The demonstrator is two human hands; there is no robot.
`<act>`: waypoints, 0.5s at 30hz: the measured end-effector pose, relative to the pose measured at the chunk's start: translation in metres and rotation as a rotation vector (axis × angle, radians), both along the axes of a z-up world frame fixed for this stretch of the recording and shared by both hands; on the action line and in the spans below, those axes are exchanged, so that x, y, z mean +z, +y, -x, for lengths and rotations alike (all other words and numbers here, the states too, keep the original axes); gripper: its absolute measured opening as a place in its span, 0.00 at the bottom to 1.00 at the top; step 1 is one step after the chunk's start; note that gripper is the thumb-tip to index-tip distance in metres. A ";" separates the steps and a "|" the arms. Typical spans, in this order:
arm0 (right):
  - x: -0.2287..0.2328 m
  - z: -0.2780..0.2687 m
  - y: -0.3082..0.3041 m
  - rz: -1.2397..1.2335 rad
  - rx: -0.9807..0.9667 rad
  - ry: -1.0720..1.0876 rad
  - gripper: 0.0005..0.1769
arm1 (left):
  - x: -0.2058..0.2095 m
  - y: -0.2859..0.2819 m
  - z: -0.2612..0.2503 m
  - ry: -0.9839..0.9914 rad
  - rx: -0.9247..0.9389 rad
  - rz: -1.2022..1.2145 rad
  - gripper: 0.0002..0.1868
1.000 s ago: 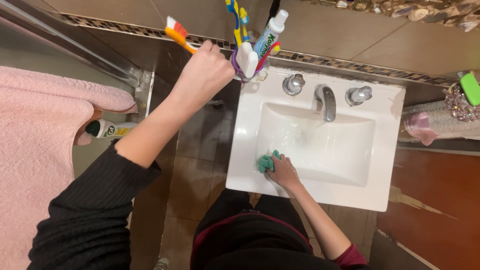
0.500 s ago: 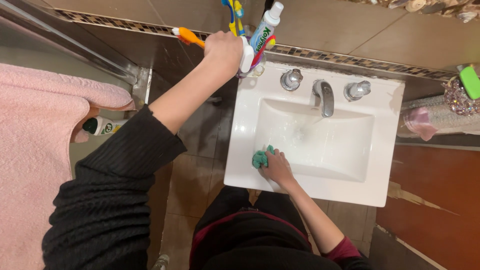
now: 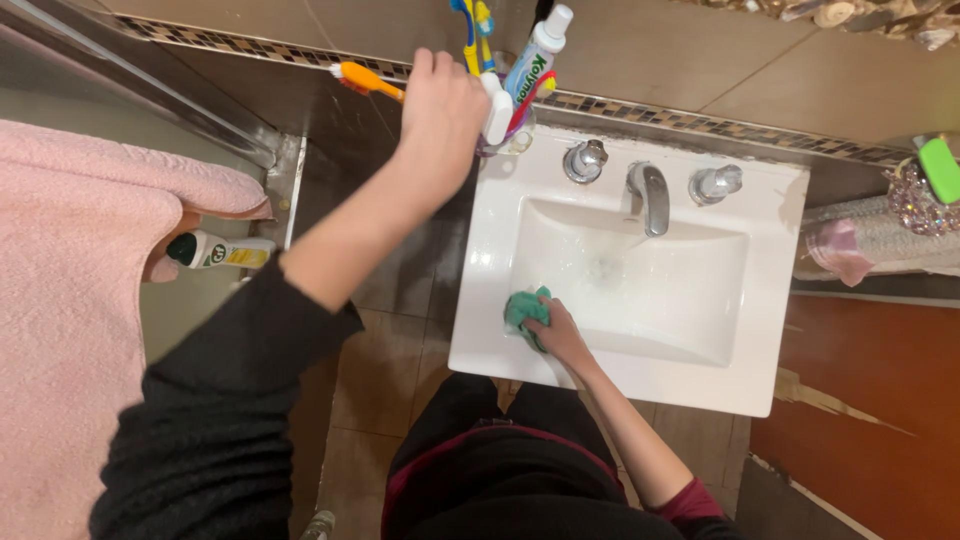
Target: Cleaning a bathroom sink and faucet with a cloth and organizing nearby toiletries.
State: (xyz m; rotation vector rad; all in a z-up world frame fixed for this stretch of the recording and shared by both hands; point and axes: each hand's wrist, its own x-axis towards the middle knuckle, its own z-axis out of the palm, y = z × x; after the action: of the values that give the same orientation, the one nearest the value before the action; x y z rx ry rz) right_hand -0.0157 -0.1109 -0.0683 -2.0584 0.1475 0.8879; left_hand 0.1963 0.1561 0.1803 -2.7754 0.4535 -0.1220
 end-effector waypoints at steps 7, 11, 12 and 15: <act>0.001 -0.086 0.042 -0.224 -0.289 -0.621 0.35 | 0.051 0.012 0.157 -0.279 -0.208 0.711 0.23; 0.035 -0.178 0.080 0.243 -0.091 -1.034 0.37 | -0.020 0.016 0.224 -0.131 0.006 0.920 0.15; 0.028 -0.201 0.086 0.328 -0.068 -1.071 0.37 | -0.036 0.017 0.239 -0.072 0.096 0.915 0.14; 0.028 -0.229 0.103 0.390 -0.101 -1.013 0.39 | -0.102 0.011 0.282 -0.048 0.154 0.919 0.12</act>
State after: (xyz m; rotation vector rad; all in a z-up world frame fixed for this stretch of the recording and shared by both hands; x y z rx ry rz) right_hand 0.2137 -0.0080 -0.0404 -2.5845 -0.1415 -0.3378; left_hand -0.0859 0.1671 0.0780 -3.6738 0.1810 -0.4599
